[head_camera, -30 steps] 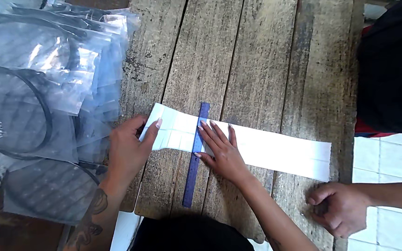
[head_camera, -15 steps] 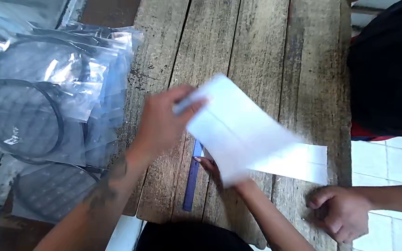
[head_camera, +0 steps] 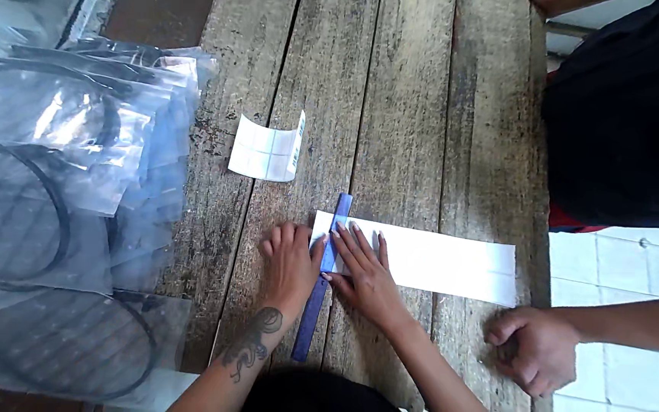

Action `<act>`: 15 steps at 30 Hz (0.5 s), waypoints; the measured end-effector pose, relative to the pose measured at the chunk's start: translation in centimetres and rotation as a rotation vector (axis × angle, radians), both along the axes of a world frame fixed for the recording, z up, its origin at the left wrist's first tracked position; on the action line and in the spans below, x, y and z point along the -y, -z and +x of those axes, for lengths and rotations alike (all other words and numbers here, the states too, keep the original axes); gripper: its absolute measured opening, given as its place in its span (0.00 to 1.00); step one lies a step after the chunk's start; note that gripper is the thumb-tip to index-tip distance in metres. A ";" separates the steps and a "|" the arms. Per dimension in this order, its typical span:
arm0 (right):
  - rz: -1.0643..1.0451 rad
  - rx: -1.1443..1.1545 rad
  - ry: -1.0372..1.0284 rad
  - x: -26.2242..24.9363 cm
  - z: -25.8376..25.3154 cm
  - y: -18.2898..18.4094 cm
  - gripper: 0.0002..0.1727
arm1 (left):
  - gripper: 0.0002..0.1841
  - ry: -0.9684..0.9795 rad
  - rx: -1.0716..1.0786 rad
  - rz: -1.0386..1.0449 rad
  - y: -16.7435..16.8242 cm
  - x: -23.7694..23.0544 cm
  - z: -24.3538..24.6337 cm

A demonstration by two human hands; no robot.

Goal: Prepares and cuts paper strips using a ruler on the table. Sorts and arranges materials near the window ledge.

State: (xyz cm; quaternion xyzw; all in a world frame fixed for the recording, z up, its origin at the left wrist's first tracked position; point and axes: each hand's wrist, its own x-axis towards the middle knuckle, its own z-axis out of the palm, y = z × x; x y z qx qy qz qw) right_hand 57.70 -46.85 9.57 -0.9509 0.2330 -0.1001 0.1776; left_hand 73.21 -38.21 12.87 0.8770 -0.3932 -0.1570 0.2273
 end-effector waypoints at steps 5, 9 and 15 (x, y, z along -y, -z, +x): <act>-0.004 0.001 -0.032 0.0 0.1 0.0 0.39 | 0.15 -0.077 -0.089 -0.021 -1.6 -2.2 4.9; 0.009 0.026 -0.083 -0.1 1.2 0.0 0.39 | 0.18 -0.159 -0.152 -0.031 -1.1 -5.6 8.7; -0.001 -0.001 -0.122 0.4 2.4 -0.5 0.39 | 0.21 -0.176 -0.102 -0.021 -1.3 -5.7 7.7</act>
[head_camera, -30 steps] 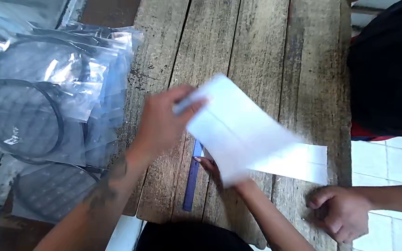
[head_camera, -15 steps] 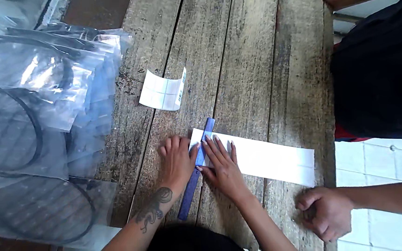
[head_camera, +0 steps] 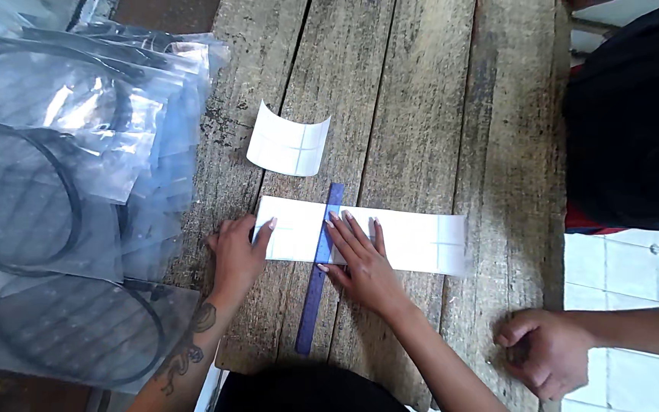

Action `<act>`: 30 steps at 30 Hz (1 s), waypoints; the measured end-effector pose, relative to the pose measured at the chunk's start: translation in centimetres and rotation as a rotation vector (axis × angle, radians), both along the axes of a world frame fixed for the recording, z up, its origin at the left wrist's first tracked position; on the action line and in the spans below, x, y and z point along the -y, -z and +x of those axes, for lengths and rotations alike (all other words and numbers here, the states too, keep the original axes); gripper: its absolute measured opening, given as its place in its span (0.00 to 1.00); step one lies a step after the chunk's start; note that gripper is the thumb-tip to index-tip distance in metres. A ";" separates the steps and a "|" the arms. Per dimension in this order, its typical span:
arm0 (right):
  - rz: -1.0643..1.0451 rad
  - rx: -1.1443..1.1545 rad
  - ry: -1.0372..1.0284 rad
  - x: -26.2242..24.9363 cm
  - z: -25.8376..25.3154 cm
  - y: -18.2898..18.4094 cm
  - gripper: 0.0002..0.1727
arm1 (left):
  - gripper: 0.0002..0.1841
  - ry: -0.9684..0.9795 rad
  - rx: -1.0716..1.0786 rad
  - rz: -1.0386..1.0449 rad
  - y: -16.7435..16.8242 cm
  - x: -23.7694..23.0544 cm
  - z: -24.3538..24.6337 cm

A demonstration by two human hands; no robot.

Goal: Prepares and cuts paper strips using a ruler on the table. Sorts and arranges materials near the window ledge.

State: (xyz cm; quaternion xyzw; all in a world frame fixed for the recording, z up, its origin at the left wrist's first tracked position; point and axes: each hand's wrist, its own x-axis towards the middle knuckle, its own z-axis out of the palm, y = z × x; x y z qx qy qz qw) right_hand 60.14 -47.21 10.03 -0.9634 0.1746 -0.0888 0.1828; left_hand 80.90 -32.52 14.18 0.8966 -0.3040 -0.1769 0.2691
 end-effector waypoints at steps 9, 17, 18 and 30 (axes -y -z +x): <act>0.016 0.020 -0.003 -0.2 0.1 0.2 0.40 | 0.24 -0.196 -0.069 0.034 -0.9 -0.6 4.9; 0.049 0.025 0.002 -0.1 -0.5 0.4 0.40 | 0.24 -0.215 -0.045 0.022 -0.5 -0.3 4.7; 0.047 0.017 0.001 -0.1 -0.4 0.3 0.40 | 0.24 -0.215 -0.048 0.018 -0.5 -0.4 4.7; 0.056 0.021 -0.014 0.3 -0.1 0.3 0.40 | 0.20 -0.113 0.133 -0.233 -2.6 -0.9 3.1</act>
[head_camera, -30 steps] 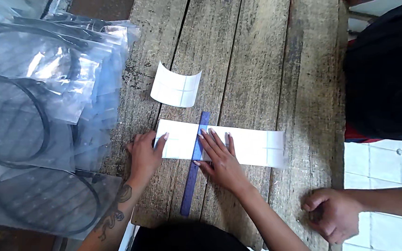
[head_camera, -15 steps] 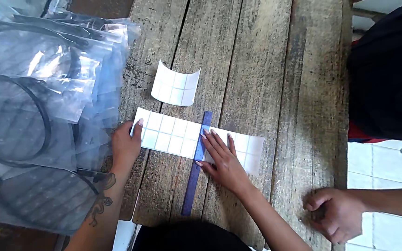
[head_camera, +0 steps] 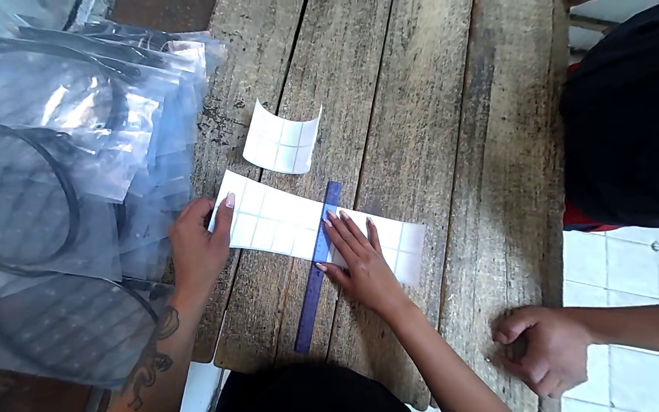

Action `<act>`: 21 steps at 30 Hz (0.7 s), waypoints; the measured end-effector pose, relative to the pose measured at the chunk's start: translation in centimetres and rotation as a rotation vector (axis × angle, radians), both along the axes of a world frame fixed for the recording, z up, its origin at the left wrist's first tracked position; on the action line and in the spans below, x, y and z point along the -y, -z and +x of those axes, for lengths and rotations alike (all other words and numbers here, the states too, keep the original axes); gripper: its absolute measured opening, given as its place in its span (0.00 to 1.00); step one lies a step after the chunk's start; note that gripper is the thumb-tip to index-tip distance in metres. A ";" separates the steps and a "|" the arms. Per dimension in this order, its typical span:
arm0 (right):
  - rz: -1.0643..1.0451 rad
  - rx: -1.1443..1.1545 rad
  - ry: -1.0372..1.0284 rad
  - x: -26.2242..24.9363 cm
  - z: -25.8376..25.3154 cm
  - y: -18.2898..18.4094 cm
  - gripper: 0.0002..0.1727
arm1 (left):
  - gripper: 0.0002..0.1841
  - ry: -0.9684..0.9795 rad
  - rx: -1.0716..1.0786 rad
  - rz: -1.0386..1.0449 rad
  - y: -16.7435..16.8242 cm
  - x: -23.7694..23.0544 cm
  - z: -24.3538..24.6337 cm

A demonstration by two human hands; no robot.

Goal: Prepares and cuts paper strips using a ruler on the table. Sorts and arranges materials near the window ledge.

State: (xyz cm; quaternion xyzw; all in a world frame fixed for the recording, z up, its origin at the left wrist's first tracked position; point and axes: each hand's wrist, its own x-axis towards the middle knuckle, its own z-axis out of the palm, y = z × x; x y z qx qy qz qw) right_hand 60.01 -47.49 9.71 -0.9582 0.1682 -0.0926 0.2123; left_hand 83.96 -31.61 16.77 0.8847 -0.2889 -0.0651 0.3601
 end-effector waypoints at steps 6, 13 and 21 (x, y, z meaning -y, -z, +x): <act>-0.012 0.005 -0.003 0.1 0.0 0.2 0.41 | 0.19 0.037 0.077 -0.047 -2.5 0.6 -1.0; 0.123 -0.003 -0.033 0.3 -0.4 -0.4 0.33 | 0.13 1.149 -0.079 -0.212 -4.4 -0.2 -13.3; -0.010 0.258 0.437 1.0 -1.6 -2.2 0.25 | 0.17 0.199 -0.026 -0.070 -5.7 10.3 2.5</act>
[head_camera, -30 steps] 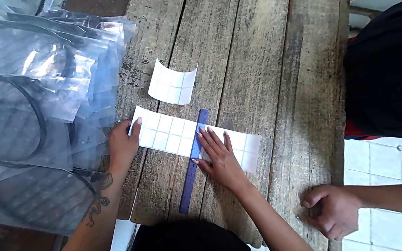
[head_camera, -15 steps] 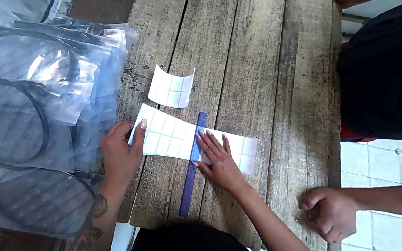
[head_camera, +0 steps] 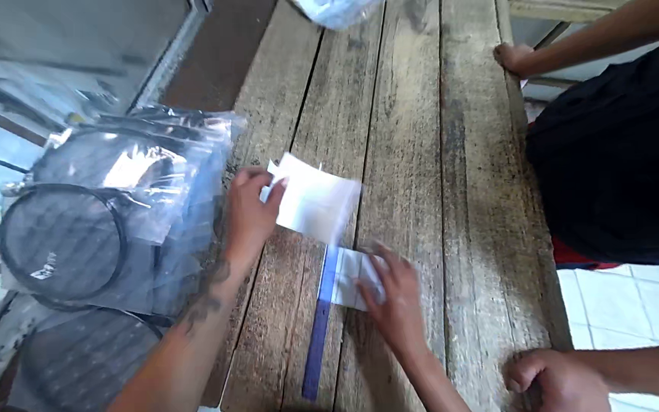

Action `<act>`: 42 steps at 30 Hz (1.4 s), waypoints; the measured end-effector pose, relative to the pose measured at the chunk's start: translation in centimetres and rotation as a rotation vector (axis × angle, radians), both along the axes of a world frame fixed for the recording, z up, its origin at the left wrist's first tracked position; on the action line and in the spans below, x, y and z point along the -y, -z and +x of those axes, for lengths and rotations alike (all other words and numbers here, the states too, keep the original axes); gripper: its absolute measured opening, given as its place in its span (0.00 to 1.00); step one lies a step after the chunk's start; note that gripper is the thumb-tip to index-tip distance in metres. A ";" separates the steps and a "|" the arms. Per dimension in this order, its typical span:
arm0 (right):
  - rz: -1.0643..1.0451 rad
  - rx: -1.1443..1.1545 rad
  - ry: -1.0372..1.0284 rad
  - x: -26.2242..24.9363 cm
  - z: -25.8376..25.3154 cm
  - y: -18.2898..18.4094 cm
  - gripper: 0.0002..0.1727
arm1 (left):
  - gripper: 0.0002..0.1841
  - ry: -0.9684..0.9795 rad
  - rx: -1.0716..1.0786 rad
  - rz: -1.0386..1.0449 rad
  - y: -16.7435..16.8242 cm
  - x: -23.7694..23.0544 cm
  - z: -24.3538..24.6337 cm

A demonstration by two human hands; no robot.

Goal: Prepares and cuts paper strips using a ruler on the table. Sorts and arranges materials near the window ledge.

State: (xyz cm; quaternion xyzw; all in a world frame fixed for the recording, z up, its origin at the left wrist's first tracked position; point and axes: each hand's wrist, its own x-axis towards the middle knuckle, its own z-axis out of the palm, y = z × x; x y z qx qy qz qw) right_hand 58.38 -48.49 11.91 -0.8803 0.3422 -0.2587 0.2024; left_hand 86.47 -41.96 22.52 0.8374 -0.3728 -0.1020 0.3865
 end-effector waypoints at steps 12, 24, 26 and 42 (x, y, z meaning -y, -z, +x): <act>0.367 -0.024 0.237 5.4 -6.6 -11.2 0.12 | 0.32 -0.267 -0.228 0.106 6.0 1.4 2.8; 0.253 0.079 0.049 4.2 14.2 -7.5 0.13 | 0.40 -0.407 -0.755 -0.105 5.6 -0.2 3.8; 0.205 -0.014 0.085 4.4 14.8 -5.9 0.16 | 0.48 -0.326 -0.815 -0.061 4.3 -0.2 4.9; -0.044 0.163 -0.076 4.8 15.2 -3.6 0.22 | 0.26 -0.086 -0.343 -0.205 5.8 0.4 4.1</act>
